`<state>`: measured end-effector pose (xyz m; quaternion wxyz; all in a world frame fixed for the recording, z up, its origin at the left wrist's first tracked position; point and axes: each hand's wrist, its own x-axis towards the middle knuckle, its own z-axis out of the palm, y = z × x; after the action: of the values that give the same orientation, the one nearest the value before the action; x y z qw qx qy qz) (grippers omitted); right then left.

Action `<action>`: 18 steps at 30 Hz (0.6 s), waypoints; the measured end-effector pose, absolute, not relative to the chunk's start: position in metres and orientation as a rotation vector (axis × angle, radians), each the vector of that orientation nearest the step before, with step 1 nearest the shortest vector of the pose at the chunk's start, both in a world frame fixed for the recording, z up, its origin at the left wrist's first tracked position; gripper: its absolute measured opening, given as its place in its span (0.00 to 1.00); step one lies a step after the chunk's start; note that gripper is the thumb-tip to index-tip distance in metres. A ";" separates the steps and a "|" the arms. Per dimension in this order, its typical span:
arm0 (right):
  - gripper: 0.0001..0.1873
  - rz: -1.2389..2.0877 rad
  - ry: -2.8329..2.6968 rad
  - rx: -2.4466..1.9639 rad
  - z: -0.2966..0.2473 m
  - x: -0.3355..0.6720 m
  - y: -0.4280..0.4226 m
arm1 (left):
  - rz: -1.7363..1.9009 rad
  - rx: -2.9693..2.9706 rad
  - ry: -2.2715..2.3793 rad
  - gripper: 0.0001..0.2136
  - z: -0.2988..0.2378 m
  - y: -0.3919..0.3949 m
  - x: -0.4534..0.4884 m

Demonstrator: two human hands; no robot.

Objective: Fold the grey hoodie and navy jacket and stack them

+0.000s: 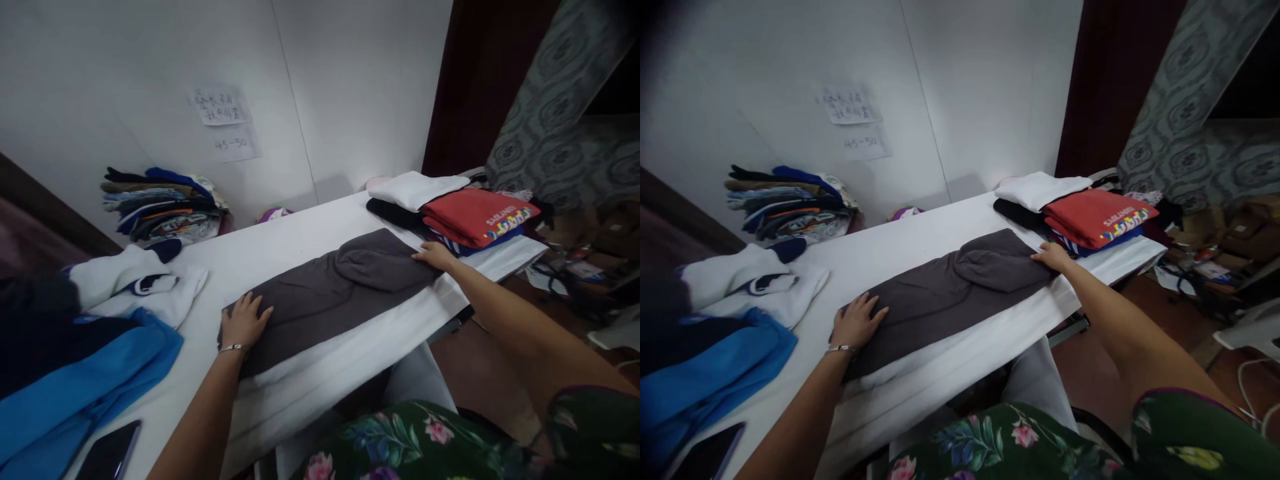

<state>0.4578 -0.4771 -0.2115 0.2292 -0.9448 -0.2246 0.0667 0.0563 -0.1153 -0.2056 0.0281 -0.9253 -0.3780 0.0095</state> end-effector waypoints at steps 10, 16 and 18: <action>0.29 -0.116 -0.921 -2.831 -0.219 0.434 -0.474 | -0.093 -2.986 -1.295 0.24 -0.218 -0.116 0.047; 0.25 -0.282 -1.514 -2.158 -0.200 0.350 -0.403 | -0.428 -2.814 -1.673 0.25 -0.218 -0.107 0.027; 0.25 -0.210 -1.612 -2.018 -0.198 0.314 -0.379 | -0.416 -2.796 -1.851 0.27 -0.218 -0.105 0.016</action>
<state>0.3139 -0.3788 -0.1979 0.2717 -0.7496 -0.5985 -0.0781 0.0165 -0.1051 -0.2182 -0.1182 -0.8216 -0.5441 -0.1223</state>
